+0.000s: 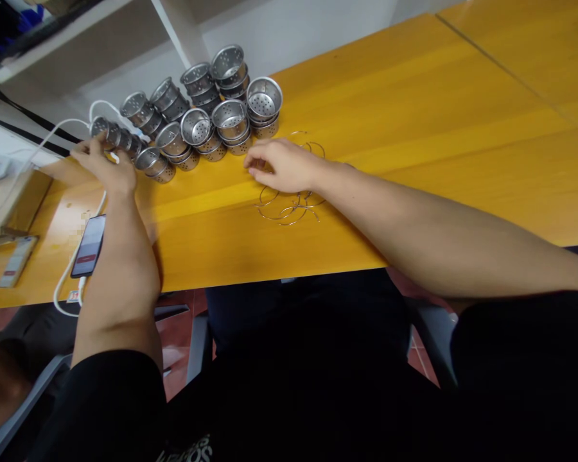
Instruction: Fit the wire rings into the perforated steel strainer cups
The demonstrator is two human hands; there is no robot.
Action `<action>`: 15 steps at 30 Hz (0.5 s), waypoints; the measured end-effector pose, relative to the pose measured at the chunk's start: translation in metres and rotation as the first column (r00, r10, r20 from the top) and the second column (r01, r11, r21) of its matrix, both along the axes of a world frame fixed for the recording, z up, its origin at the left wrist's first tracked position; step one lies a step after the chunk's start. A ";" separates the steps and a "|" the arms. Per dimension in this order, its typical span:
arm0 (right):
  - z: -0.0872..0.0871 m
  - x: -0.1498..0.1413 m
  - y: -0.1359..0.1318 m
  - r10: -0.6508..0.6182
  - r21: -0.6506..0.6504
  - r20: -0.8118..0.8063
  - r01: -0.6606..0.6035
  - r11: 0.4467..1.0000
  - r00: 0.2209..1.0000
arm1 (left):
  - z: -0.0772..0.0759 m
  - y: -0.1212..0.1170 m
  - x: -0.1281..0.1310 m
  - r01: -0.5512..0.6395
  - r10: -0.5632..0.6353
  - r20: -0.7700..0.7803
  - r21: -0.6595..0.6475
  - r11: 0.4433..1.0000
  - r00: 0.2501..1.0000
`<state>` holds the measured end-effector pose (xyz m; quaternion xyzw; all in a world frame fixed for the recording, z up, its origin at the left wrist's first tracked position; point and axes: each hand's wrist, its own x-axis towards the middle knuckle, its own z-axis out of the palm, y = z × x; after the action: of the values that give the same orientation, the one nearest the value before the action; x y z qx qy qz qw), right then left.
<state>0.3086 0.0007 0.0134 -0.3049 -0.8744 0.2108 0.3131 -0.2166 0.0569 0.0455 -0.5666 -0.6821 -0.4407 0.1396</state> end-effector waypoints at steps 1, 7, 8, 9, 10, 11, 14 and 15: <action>0.001 0.000 -0.001 0.002 0.001 0.008 -0.002 1.000 1.000 | 0.001 -0.004 0.006 -0.001 0.000 0.041 0.018 1.000 0.999; 0.006 0.002 -0.003 0.013 -0.006 0.051 -0.013 1.000 0.999 | 0.009 -0.006 0.025 0.039 -0.074 0.340 0.109 0.993 0.937; 0.006 0.002 -0.003 0.016 -0.007 0.053 -0.016 1.000 0.998 | 0.011 -0.004 0.027 0.006 -0.047 0.368 0.109 0.994 0.929; 0.006 0.002 -0.002 0.017 -0.006 0.057 -0.017 1.000 0.998 | 0.013 -0.003 0.029 -0.035 -0.009 0.395 0.103 0.994 0.919; 0.006 0.002 -0.002 0.017 -0.005 0.060 -0.017 1.000 0.998 | 0.016 -0.003 0.032 -0.080 0.037 0.425 0.085 0.993 0.904; 0.006 0.002 -0.002 0.017 -0.006 0.063 -0.016 1.000 0.998 | 0.018 -0.006 0.035 -0.098 0.060 0.453 0.060 0.993 0.890; 0.008 0.001 -0.003 0.013 -0.018 0.070 -0.012 1.000 0.997 | 0.024 -0.029 0.049 0.180 -0.171 0.430 0.021 0.983 0.887; 0.009 0.001 -0.004 0.011 -0.022 0.071 -0.009 1.000 0.997 | 0.025 -0.040 0.053 0.358 -0.341 0.368 0.026 0.933 0.865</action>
<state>0.3096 -0.0032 0.0219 -0.3112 -0.8842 0.2108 0.2775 -0.1634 0.0172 0.0709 -0.5912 -0.5916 -0.5416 -0.0847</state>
